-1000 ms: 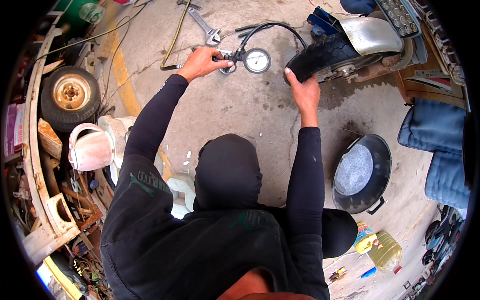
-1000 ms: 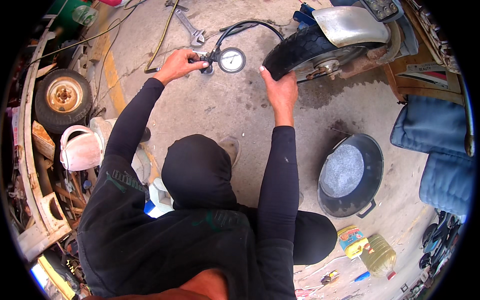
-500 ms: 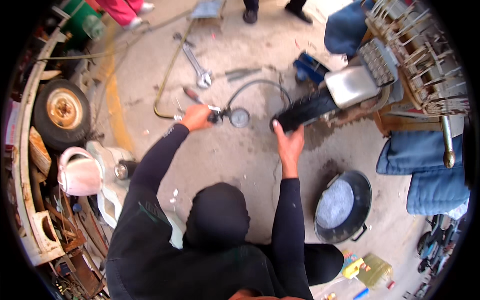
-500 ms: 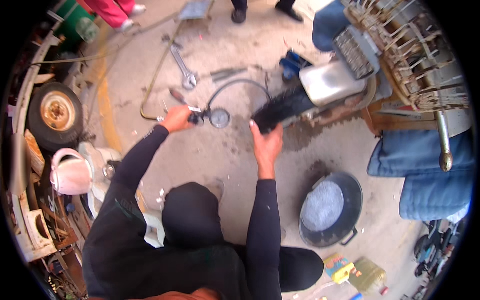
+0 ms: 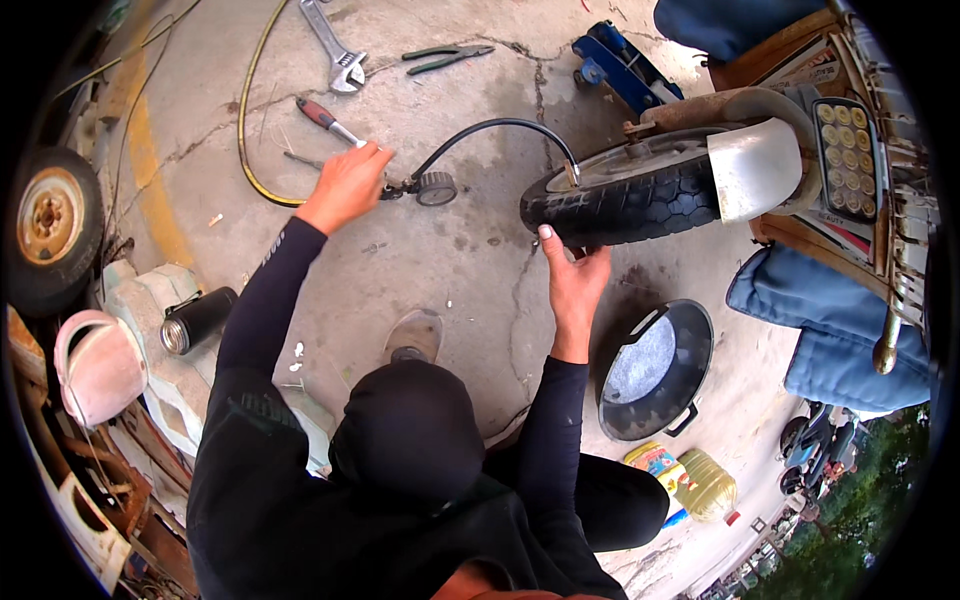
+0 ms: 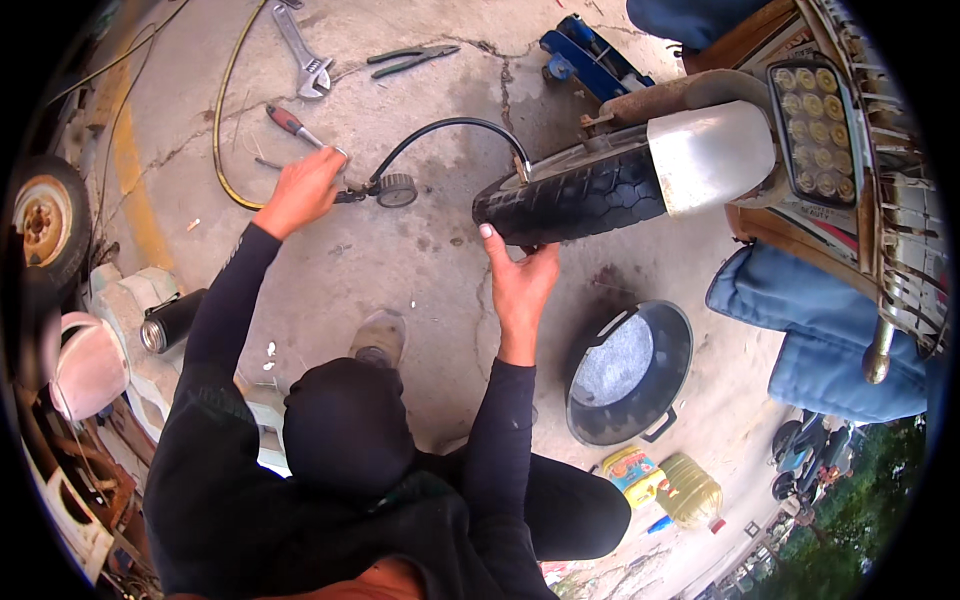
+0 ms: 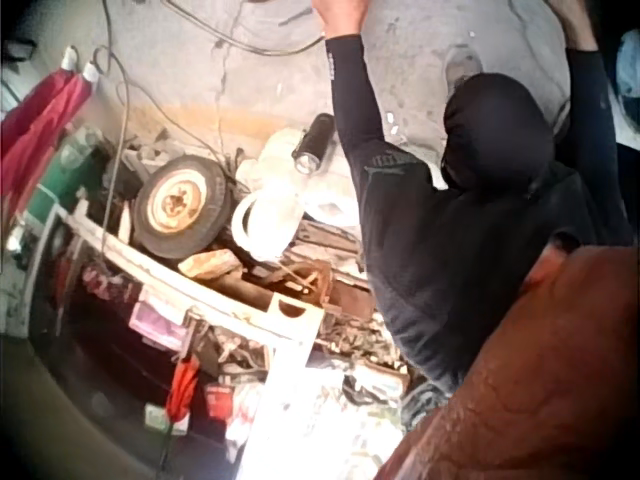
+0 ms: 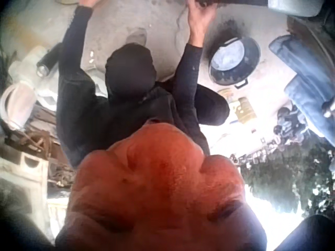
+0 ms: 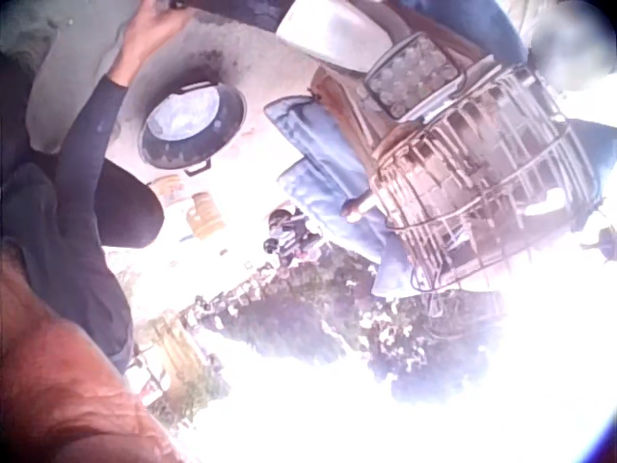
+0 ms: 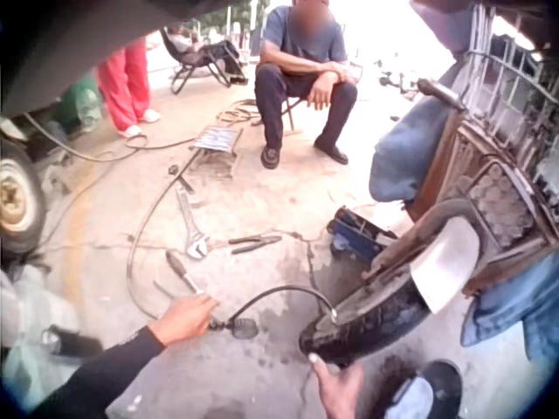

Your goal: The person cleans a motorcycle tire with a sponge and soapy water, then uses a pressure gauge to check and inflate the tire. They wipe the tire with a red cloth and continue adjusting components on the wheel.

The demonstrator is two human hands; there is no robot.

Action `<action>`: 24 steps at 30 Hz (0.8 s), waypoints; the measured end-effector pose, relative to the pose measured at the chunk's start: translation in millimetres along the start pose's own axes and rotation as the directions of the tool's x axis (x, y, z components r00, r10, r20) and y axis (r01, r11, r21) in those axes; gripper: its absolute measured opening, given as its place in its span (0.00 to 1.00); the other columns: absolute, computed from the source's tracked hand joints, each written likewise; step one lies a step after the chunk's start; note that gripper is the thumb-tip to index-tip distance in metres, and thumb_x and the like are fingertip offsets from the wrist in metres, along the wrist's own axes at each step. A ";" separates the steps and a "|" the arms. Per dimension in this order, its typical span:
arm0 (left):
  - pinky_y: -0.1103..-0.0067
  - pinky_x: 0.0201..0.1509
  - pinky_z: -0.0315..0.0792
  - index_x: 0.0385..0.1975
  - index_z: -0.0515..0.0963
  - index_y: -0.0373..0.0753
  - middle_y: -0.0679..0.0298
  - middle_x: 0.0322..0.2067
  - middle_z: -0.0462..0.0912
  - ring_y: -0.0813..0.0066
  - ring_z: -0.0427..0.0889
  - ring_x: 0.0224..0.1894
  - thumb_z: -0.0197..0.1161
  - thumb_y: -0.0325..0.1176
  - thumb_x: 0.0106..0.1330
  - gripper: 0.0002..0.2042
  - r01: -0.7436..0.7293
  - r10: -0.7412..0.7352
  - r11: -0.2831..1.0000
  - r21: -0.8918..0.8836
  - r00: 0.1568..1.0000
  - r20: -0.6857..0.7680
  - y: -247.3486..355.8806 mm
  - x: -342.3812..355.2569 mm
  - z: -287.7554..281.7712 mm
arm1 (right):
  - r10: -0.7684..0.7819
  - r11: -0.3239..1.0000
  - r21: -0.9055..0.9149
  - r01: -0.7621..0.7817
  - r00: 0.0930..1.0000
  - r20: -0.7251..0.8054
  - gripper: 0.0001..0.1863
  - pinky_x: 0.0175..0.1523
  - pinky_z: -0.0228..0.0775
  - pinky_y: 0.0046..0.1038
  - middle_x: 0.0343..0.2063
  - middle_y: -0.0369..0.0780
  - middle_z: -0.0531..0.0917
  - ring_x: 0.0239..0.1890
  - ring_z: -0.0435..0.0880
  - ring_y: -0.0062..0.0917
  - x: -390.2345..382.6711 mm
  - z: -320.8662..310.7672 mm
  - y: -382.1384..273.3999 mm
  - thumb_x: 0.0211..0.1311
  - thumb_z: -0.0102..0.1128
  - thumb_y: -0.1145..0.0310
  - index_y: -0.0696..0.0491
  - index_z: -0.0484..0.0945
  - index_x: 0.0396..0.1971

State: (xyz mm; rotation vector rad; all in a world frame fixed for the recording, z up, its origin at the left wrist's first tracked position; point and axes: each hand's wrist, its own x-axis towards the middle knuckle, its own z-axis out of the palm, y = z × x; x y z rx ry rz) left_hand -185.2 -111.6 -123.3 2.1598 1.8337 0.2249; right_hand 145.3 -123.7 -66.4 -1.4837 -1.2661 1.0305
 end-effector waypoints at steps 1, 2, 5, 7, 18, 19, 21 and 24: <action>0.64 0.50 0.74 0.52 0.73 0.39 0.58 0.49 0.77 0.56 0.77 0.51 0.64 0.27 0.54 0.22 -0.137 0.131 0.989 -0.052 0.986 -0.103 33.9 18.0 -28.6 | 0.020 1.000 0.021 -0.020 1.000 0.005 0.32 0.56 0.70 0.29 0.50 0.45 0.78 0.51 0.78 0.27 0.7 3.6 -1.3 0.54 0.74 0.70 0.62 0.68 0.57; 0.64 0.52 0.73 0.55 0.71 0.39 0.59 0.52 0.76 0.57 0.76 0.53 0.63 0.27 0.56 0.24 -0.277 0.253 0.956 -0.094 0.945 -0.210 71.2 35.2 -41.2 | 0.041 0.998 0.040 -0.041 0.999 0.006 0.32 0.56 0.70 0.28 0.50 0.44 0.78 0.50 0.78 0.27 -3.7 3.2 -2.4 0.54 0.74 0.71 0.62 0.68 0.56; 0.65 0.55 0.73 0.60 0.68 0.41 0.58 0.56 0.74 0.58 0.75 0.56 0.61 0.29 0.59 0.26 -0.686 0.655 0.726 0.045 0.669 -0.351 131.6 107.6 -34.0 | 0.020 1.000 0.024 -0.020 1.000 0.001 0.31 0.55 0.71 0.28 0.48 0.44 0.80 0.47 0.79 0.26 -2.4 1.9 -3.9 0.53 0.74 0.70 0.62 0.69 0.55; 0.65 0.52 0.75 0.59 0.69 0.42 0.55 0.54 0.76 0.55 0.77 0.53 0.61 0.30 0.60 0.25 -0.768 0.766 0.640 0.029 0.633 -0.111 149.0 143.2 -25.0 | 0.032 0.999 0.037 -0.031 0.999 -0.011 0.32 0.54 0.72 0.28 0.46 0.44 0.81 0.46 0.80 0.26 -2.5 -0.7 -5.9 0.51 0.76 0.67 0.63 0.70 0.53; 0.69 0.37 0.75 0.33 0.84 0.35 0.57 0.26 0.85 0.64 0.83 0.30 0.70 0.34 0.52 0.12 -0.628 0.665 0.679 -0.380 0.309 0.680 181.7 259.9 -28.9 | -0.045 0.994 -0.100 0.042 0.999 -0.024 0.34 0.51 0.73 0.34 0.42 0.49 0.84 0.45 0.84 0.38 10.1 -27.7 -35.2 0.46 0.77 0.56 0.64 0.75 0.47; 0.70 0.36 0.75 0.32 0.84 0.34 0.58 0.25 0.85 0.66 0.83 0.29 0.70 0.34 0.52 0.11 -0.656 0.635 0.681 -0.325 0.307 0.710 186.7 260.4 -34.2 | -0.047 0.994 -0.103 0.045 0.999 -0.014 0.34 0.51 0.74 0.34 0.42 0.49 0.84 0.45 0.84 0.38 7.7 -26.0 -36.8 0.46 0.77 0.56 0.64 0.75 0.47; 0.74 0.35 0.76 0.28 0.84 0.33 0.60 0.24 0.86 0.71 0.84 0.27 0.69 0.32 0.53 0.08 -0.778 0.454 0.629 0.006 0.373 0.810 190.4 270.3 -54.3 | -0.002 0.995 -0.098 0.001 1.000 -0.008 0.34 0.52 0.73 0.33 0.42 0.49 0.84 0.45 0.84 0.36 10.9 -32.0 -40.9 0.46 0.77 0.56 0.63 0.75 0.47; 0.77 0.27 0.74 0.28 0.83 0.35 0.65 0.18 0.81 0.78 0.81 0.21 0.66 0.43 0.60 0.15 -0.467 0.340 0.881 -0.080 0.506 0.792 124.4 267.7 -74.3 | -0.025 1.000 -0.011 0.025 0.999 -0.037 0.33 0.52 0.72 0.32 0.42 0.47 0.84 0.45 0.83 0.32 14.0 -26.8 -36.9 0.47 0.77 0.56 0.63 0.75 0.47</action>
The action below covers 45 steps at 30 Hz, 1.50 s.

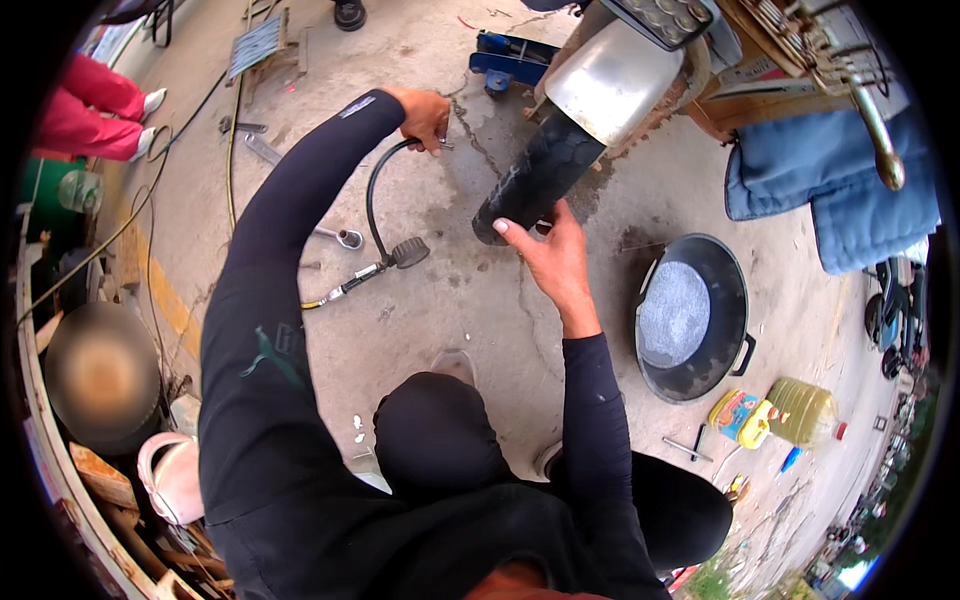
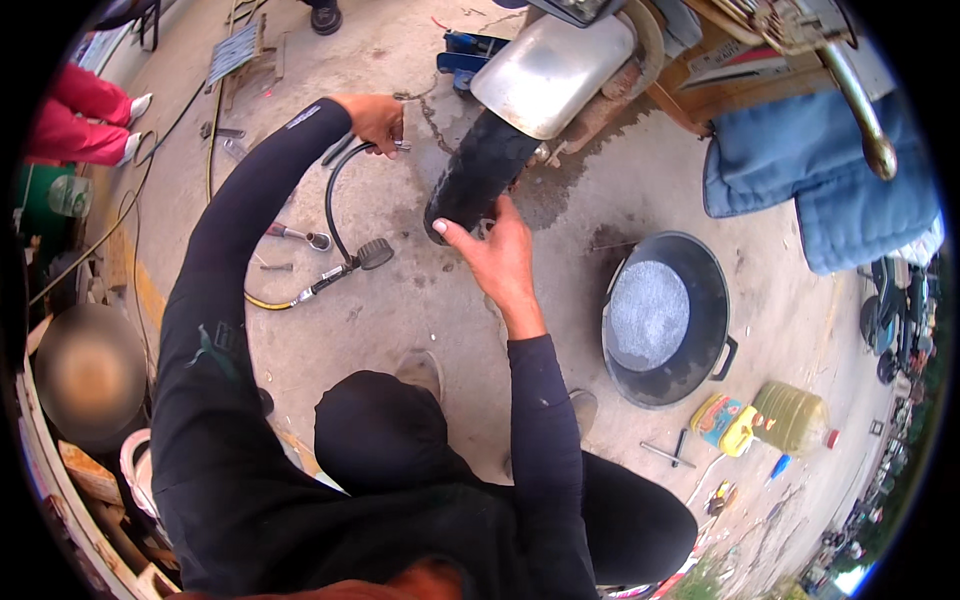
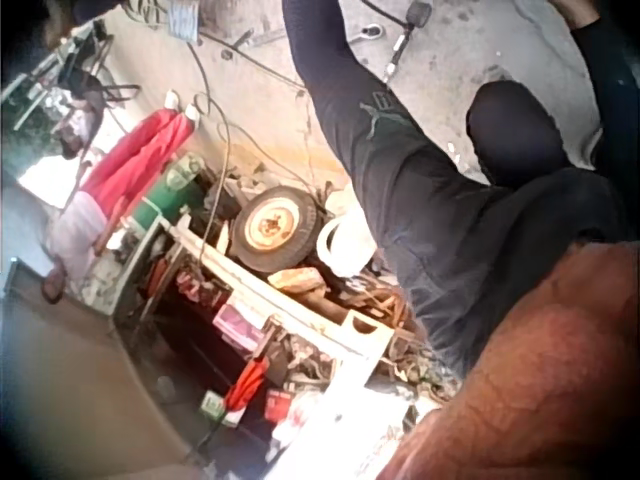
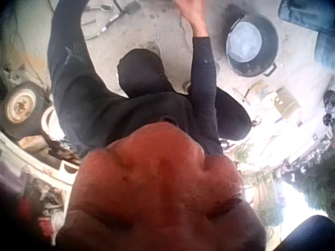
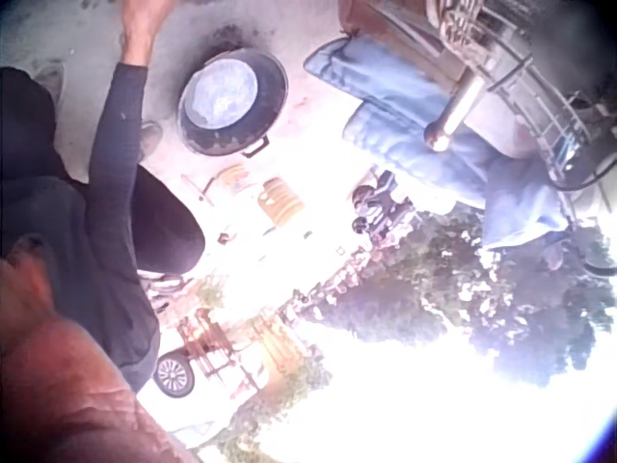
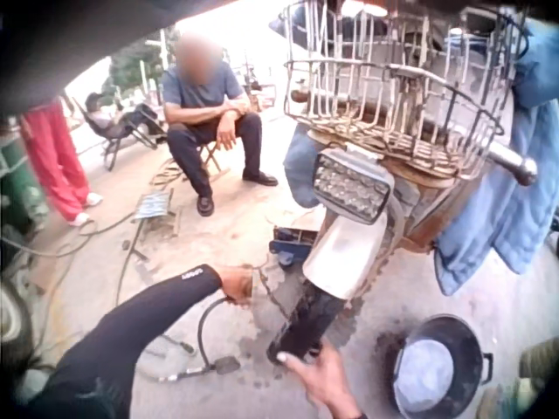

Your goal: The person cleans a motorcycle tire with a sponge and soapy water, then uses a pressure gauge to check and inflate the tire. They wipe the tire with a red cloth and continue adjusting components on the wheel.

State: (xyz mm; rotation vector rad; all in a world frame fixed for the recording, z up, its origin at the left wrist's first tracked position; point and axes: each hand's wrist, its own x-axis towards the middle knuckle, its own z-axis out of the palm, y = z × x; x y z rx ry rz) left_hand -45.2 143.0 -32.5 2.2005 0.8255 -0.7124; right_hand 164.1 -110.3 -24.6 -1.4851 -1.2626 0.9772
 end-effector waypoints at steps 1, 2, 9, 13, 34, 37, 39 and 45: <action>0.77 0.27 0.74 0.31 0.82 0.35 0.66 0.18 0.80 0.78 0.80 0.21 0.65 0.46 0.62 0.17 0.038 -0.060 0.975 -0.217 0.993 -0.097 -4.3 -18.0 19.3 | -0.011 0.999 0.049 0.011 1.000 -0.010 0.33 0.53 0.71 0.32 0.42 0.46 0.84 0.44 0.83 0.31 -2.3 4.5 4.1 0.48 0.77 0.56 0.63 0.75 0.48; 0.78 0.28 0.73 0.37 0.80 0.36 0.67 0.18 0.77 0.80 0.77 0.22 0.62 0.49 0.65 0.19 0.012 -0.087 0.923 -0.385 0.980 -0.178 -4.4 -25.3 45.4 | 0.000 0.991 0.133 0.002 1.000 -0.014 0.32 0.52 0.71 0.31 0.42 0.45 0.84 0.43 0.82 0.30 -2.6 7.4 7.5 0.48 0.76 0.57 0.63 0.75 0.48; 0.79 0.32 0.70 0.27 0.74 0.39 0.68 0.21 0.74 0.79 0.75 0.25 0.55 0.44 0.69 0.15 -0.518 -0.431 0.030 -0.855 0.765 -0.479 36.8 -88.5 234.3 | 0.019 0.986 0.167 -0.009 0.998 -0.062 0.27 0.48 0.72 0.26 0.42 0.42 0.83 0.41 0.80 0.22 -4.5 3.3 -10.7 0.53 0.74 0.64 0.63 0.74 0.48; 0.78 0.19 0.63 0.18 0.63 0.43 0.69 0.12 0.62 0.78 0.60 0.11 0.39 0.57 0.76 0.27 -0.510 -0.475 -0.178 -0.841 0.794 -0.381 94.1 -170.2 253.9 | -0.026 0.959 0.283 0.031 0.999 -0.020 0.29 0.52 0.72 0.28 0.43 0.42 0.83 0.45 0.80 0.25 -1.9 21.2 -7.1 0.54 0.73 0.64 0.63 0.72 0.51; 0.56 0.41 0.74 0.39 0.79 0.38 0.43 0.29 0.82 0.43 0.82 0.37 0.57 0.50 0.66 0.19 0.754 -0.771 0.634 -0.174 0.596 -0.226 -34.9 -307.0 410.0 | 0.066 0.997 -0.001 -0.071 0.935 -0.347 0.36 0.49 0.71 0.41 0.37 0.56 0.82 0.44 0.81 0.49 42.4 -3.0 -55.7 0.52 0.67 0.42 0.66 0.78 0.37; 0.64 0.61 0.68 0.59 0.70 0.33 0.42 0.54 0.75 0.50 0.74 0.59 0.64 0.49 0.61 0.31 0.557 -0.559 0.828 -0.074 0.829 -0.023 9.9 -280.7 342.8 | 0.069 0.996 0.074 -0.045 0.925 -0.373 0.37 0.49 0.71 0.36 0.37 0.54 0.84 0.43 0.84 0.42 61.1 -17.0 -57.6 0.51 0.68 0.43 0.67 0.77 0.40; 0.67 0.63 0.67 0.61 0.67 0.32 0.43 0.58 0.72 0.51 0.72 0.60 0.66 0.45 0.62 0.32 0.328 -0.459 0.882 -0.338 0.761 -0.459 47.8 -232.0 277.5 | 0.088 0.980 0.196 -0.023 0.939 -0.332 0.36 0.50 0.71 0.33 0.37 0.53 0.84 0.43 0.84 0.38 66.7 -21.4 -54.0 0.51 0.69 0.44 0.67 0.77 0.42; 0.67 0.66 0.62 0.62 0.62 0.25 0.42 0.58 0.69 0.53 0.69 0.63 0.68 0.48 0.60 0.39 -0.280 -0.212 0.920 -0.275 0.234 -0.949 183.3 -76.7 95.6 | -0.011 0.988 0.149 0.044 0.976 -0.219 0.34 0.50 0.72 0.30 0.40 0.50 0.83 0.44 0.82 0.34 51.7 -27.1 -47.3 0.55 0.68 0.48 0.67 0.75 0.46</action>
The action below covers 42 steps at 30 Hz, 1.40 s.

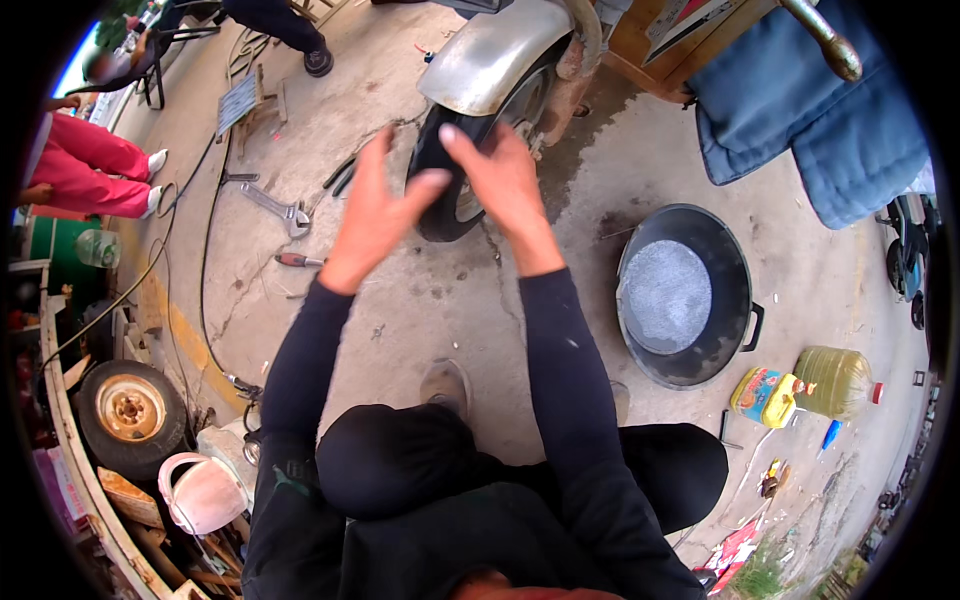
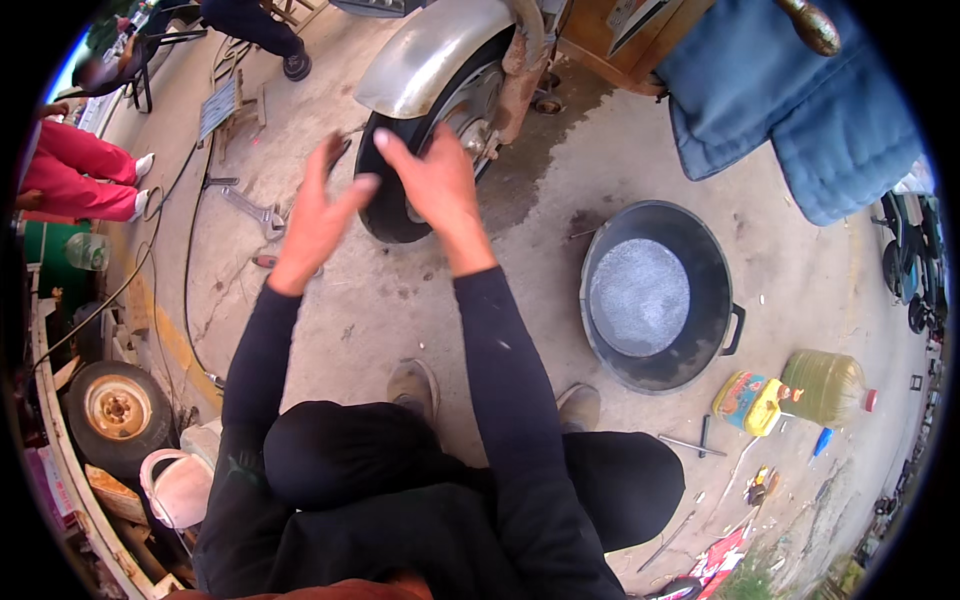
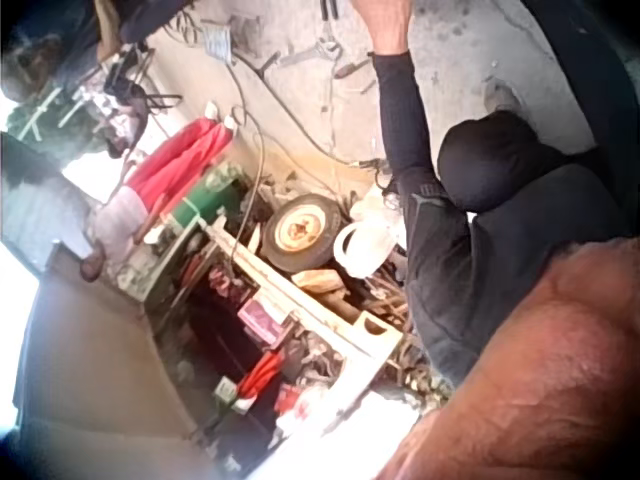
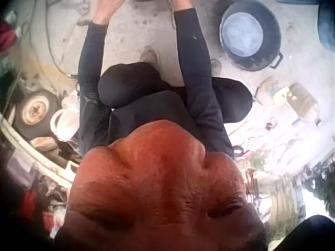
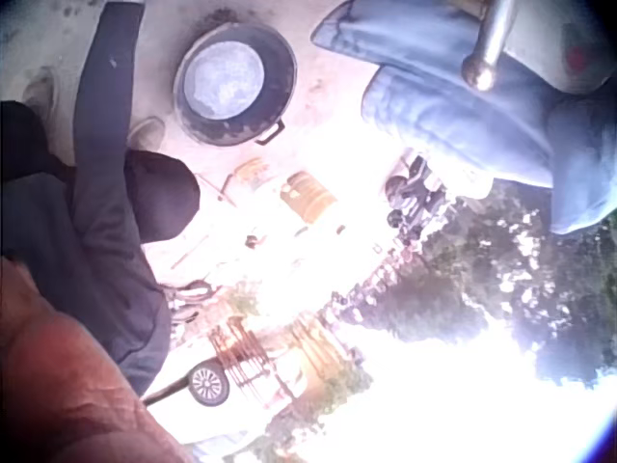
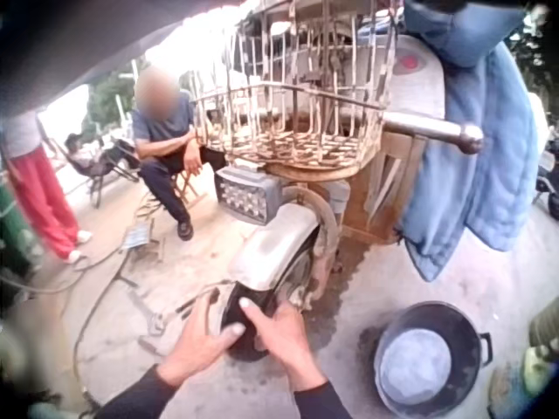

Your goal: The person cleans a motorcycle tire with a sponge and soapy water, then uses a pressure gauge to check and inflate the tire. They wipe the tire with a red cloth and continue adjusting components on the wheel.

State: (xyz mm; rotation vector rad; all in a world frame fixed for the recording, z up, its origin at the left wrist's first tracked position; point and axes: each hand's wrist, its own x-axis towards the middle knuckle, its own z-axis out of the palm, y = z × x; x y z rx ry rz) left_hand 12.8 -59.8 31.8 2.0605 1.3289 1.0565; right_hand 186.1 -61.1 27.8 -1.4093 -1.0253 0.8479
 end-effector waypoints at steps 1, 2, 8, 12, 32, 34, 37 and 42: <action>0.65 0.65 0.63 0.62 0.61 0.25 0.41 0.57 0.69 0.50 0.69 0.62 0.71 0.50 0.56 0.42 -0.040 0.046 0.991 0.124 0.998 -0.049 21.4 8.7 24.3 | 0.018 0.999 -0.030 -0.016 0.998 0.059 0.33 0.50 0.72 0.33 0.41 0.51 0.83 0.44 0.83 0.38 -1.2 -15.3 11.7 0.56 0.67 0.49 0.66 0.75 0.47; 0.64 0.64 0.63 0.62 0.61 0.24 0.39 0.57 0.69 0.48 0.69 0.61 0.73 0.53 0.52 0.46 -0.071 0.097 0.966 0.247 0.991 -0.096 37.6 16.6 43.9 | 0.036 0.998 -0.064 -0.029 0.992 0.118 0.33 0.50 0.73 0.36 0.42 0.53 0.83 0.45 0.83 0.43 2.2 -31.5 21.9 0.56 0.66 0.49 0.65 0.74 0.48; 0.65 0.47 0.75 0.52 0.71 0.30 0.46 0.42 0.81 0.50 0.82 0.44 0.75 0.51 0.48 0.37 0.012 0.073 0.967 0.254 0.944 -0.323 13.4 45.8 57.9 | -0.521 0.766 -0.551 0.331 0.822 -0.231 0.35 0.50 0.72 0.35 0.39 0.53 0.83 0.43 0.83 0.42 101.1 -100.6 8.2 0.64 0.59 0.48 0.68 0.70 0.54; 0.66 0.42 0.77 0.42 0.77 0.28 0.47 0.34 0.85 0.51 0.85 0.37 0.74 0.55 0.48 0.34 0.009 0.028 0.983 0.184 0.980 -0.196 1.6 76.5 34.8 | -0.452 0.713 -0.643 0.280 0.885 -0.116 0.36 0.50 0.72 0.40 0.40 0.56 0.82 0.45 0.82 0.48 137.1 -100.1 -33.2 0.60 0.61 0.44 0.66 0.73 0.47; 0.61 0.68 0.57 0.51 0.71 0.33 0.49 0.63 0.64 0.48 0.61 0.66 0.62 0.31 0.61 0.19 0.239 -0.268 0.945 0.225 0.957 0.109 -71.9 -233.0 90.2 | -0.351 0.815 -0.529 0.236 0.928 -0.126 0.36 0.49 0.72 0.31 0.37 0.46 0.85 0.40 0.83 0.31 158.1 -103.9 -19.6 0.54 0.65 0.40 0.64 0.80 0.43; 0.62 0.68 0.57 0.53 0.70 0.33 0.48 0.62 0.64 0.48 0.62 0.65 0.60 0.31 0.63 0.19 0.274 -0.288 0.943 0.187 0.956 0.049 -77.0 -229.2 86.2 | -0.363 0.828 -0.496 0.262 0.925 -0.117 0.36 0.49 0.72 0.31 0.37 0.47 0.85 0.41 0.83 0.32 158.3 -102.7 -18.7 0.54 0.65 0.40 0.64 0.80 0.43; 0.63 0.68 0.57 0.54 0.68 0.31 0.47 0.62 0.64 0.49 0.62 0.65 0.56 0.31 0.67 0.18 0.314 -0.310 0.941 0.128 0.949 -0.050 -85.9 -220.3 77.2 | -0.388 0.814 -0.510 0.280 0.914 -0.117 0.36 0.50 0.72 0.31 0.37 0.47 0.85 0.41 0.83 0.33 159.5 -102.6 -17.5 0.55 0.65 0.40 0.64 0.80 0.43; 0.65 0.69 0.56 0.56 0.66 0.29 0.46 0.60 0.66 0.51 0.64 0.65 0.46 0.35 0.73 0.18 0.333 -0.324 0.943 0.027 0.932 -0.163 -92.9 -193.8 68.6 | -0.353 0.817 -0.512 0.264 0.932 -0.083 0.36 0.51 0.71 0.31 0.38 0.48 0.85 0.43 0.83 0.35 155.0 -108.2 -24.2 0.55 0.64 0.40 0.63 0.80 0.44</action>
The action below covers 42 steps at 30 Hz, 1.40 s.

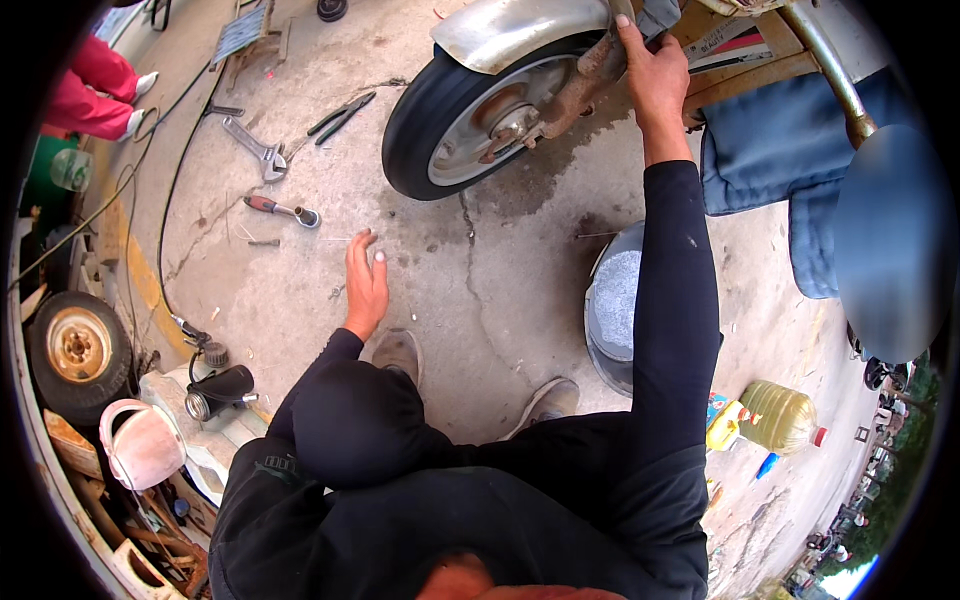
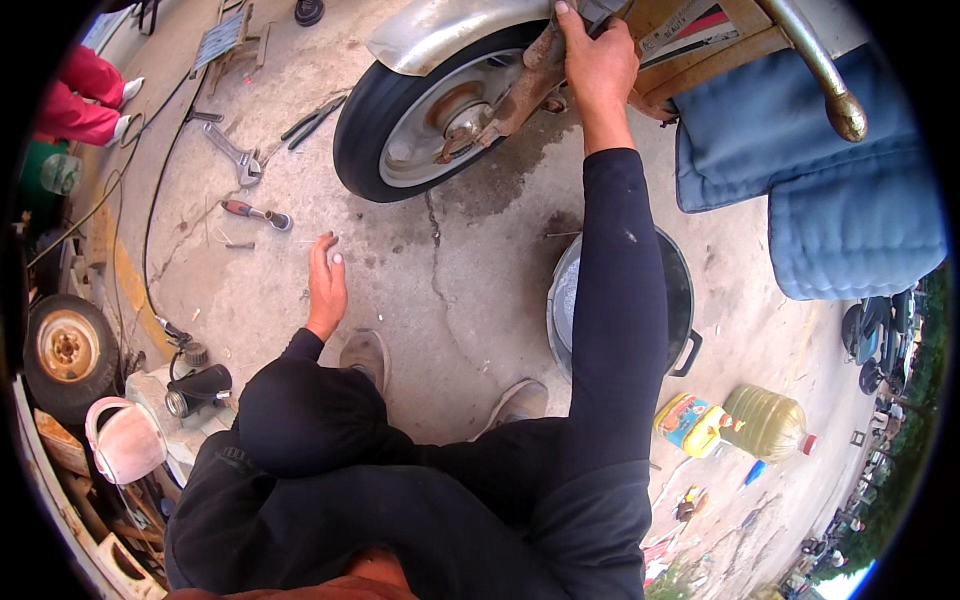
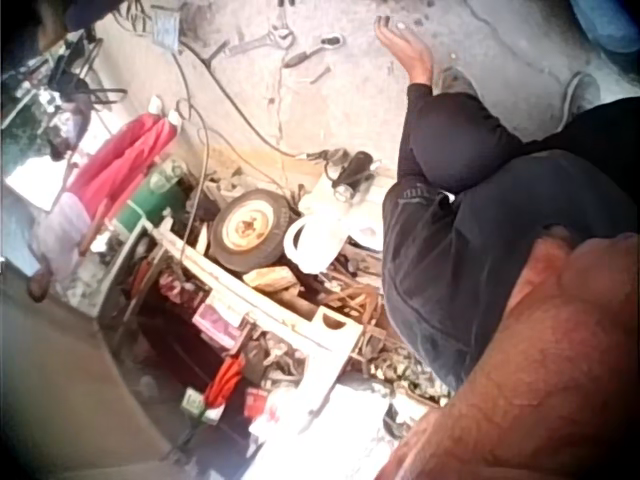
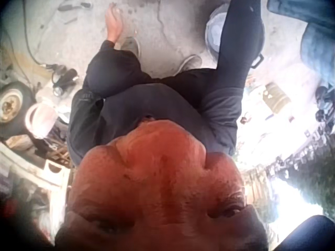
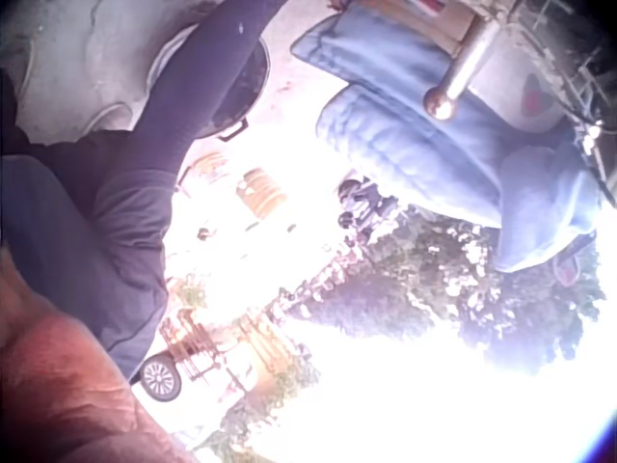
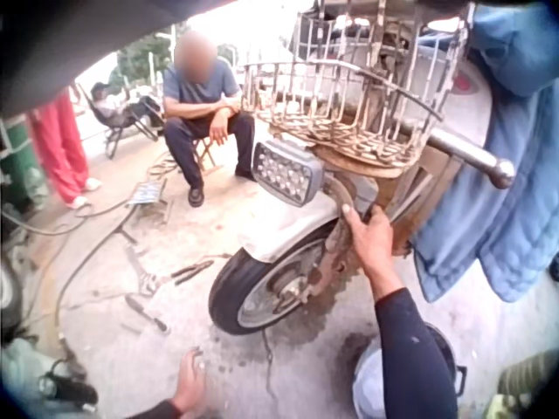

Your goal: The person cleans a motorcycle tire with a sponge and soapy water, then uses a pressure gauge to check and inflate the tire. They wipe the tire with a red cloth and continue adjusting components on the wheel.

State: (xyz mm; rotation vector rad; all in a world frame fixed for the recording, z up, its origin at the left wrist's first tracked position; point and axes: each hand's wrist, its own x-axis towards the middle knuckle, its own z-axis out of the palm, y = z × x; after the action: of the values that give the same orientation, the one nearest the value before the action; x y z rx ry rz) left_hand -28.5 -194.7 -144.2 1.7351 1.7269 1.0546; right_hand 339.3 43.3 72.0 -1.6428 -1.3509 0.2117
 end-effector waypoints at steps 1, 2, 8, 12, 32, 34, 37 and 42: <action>0.66 0.69 0.57 0.57 0.66 0.29 0.46 0.59 0.67 0.52 0.64 0.64 0.45 0.35 0.74 0.18 0.001 -0.002 0.999 -0.038 1.000 -0.028 1.2 9.5 1.0 | -0.014 1.000 -0.006 0.014 1.000 0.002 0.36 0.51 0.71 0.32 0.39 0.48 0.85 0.45 0.83 0.36 -0.1 -1.1 -0.1 0.55 0.64 0.40 0.63 0.79 0.45; 0.67 0.68 0.57 0.57 0.66 0.29 0.46 0.59 0.67 0.53 0.65 0.64 0.43 0.36 0.75 0.19 0.004 -0.007 0.997 -0.074 0.999 -0.051 4.1 20.0 0.9 | -0.023 1.000 -0.012 0.023 1.000 0.006 0.37 0.52 0.71 0.32 0.40 0.48 0.85 0.46 0.83 0.37 -2.2 -2.2 -0.6 0.56 0.63 0.40 0.63 0.79 0.46; 0.71 0.66 0.60 0.57 0.67 0.30 0.51 0.56 0.73 0.61 0.70 0.61 0.38 0.46 0.78 0.24 0.050 -0.145 0.923 -0.381 0.963 -0.226 37.5 105.0 6.4 | -0.020 1.000 -0.001 0.020 0.997 -0.081 0.32 0.47 0.74 0.38 0.36 0.56 0.83 0.42 0.84 0.44 -8.0 -8.4 -27.0 0.57 0.65 0.47 0.66 0.77 0.40; 0.71 0.63 0.61 0.55 0.70 0.33 0.54 0.54 0.74 0.65 0.71 0.59 0.36 0.50 0.78 0.26 0.194 -0.287 0.884 -0.425 0.943 -0.166 37.3 107.1 -8.3 | 0.007 1.000 0.007 -0.006 0.998 -0.062 0.32 0.49 0.74 0.39 0.37 0.57 0.83 0.44 0.83 0.46 -7.1 -0.5 -17.0 0.56 0.65 0.46 0.65 0.77 0.40; 0.73 0.63 0.62 0.52 0.69 0.30 0.56 0.48 0.77 0.66 0.74 0.53 0.27 0.66 0.72 0.40 0.090 -0.290 0.692 -0.716 0.943 -0.162 82.6 171.8 34.7 | 0.000 1.000 -0.021 -0.001 0.998 -0.069 0.33 0.51 0.74 0.41 0.39 0.56 0.83 0.46 0.83 0.47 0.7 -8.6 -13.1 0.53 0.66 0.44 0.63 0.79 0.42; 0.73 0.66 0.61 0.57 0.69 0.31 0.57 0.53 0.77 0.66 0.73 0.57 0.27 0.66 0.72 0.40 0.107 -0.288 0.653 -0.750 0.951 -0.115 71.9 174.6 38.6 | 0.013 1.000 -0.020 -0.014 0.999 -0.051 0.34 0.52 0.73 0.41 0.40 0.57 0.83 0.46 0.82 0.47 0.7 -10.4 -13.8 0.53 0.65 0.42 0.63 0.79 0.41; 0.72 0.70 0.57 0.63 0.67 0.34 0.59 0.61 0.73 0.64 0.70 0.64 0.25 0.64 0.72 0.40 0.088 -0.298 0.563 -0.822 0.949 -0.102 59.8 168.2 46.2 | 0.014 0.991 -0.131 -0.025 0.996 -0.083 0.36 0.52 0.73 0.42 0.39 0.57 0.83 0.46 0.82 0.49 -0.1 -7.4 -18.1 0.52 0.64 0.40 0.64 0.79 0.40; 0.71 0.72 0.54 0.64 0.65 0.37 0.61 0.65 0.68 0.64 0.64 0.67 0.27 0.64 0.72 0.38 0.112 -0.394 0.465 -0.878 0.914 -0.093 50.3 148.7 63.1 | 0.036 0.993 -0.113 -0.043 0.997 -0.069 0.37 0.53 0.73 0.42 0.40 0.58 0.83 0.46 0.83 0.49 -2.9 -3.5 -19.4 0.52 0.64 0.40 0.64 0.79 0.41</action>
State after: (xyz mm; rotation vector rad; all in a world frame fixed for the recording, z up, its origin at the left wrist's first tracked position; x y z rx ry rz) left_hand 38.7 -42.4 -114.1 0.6535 1.1456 1.6861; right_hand 327.6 37.5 87.1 -1.7576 -1.3016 0.1035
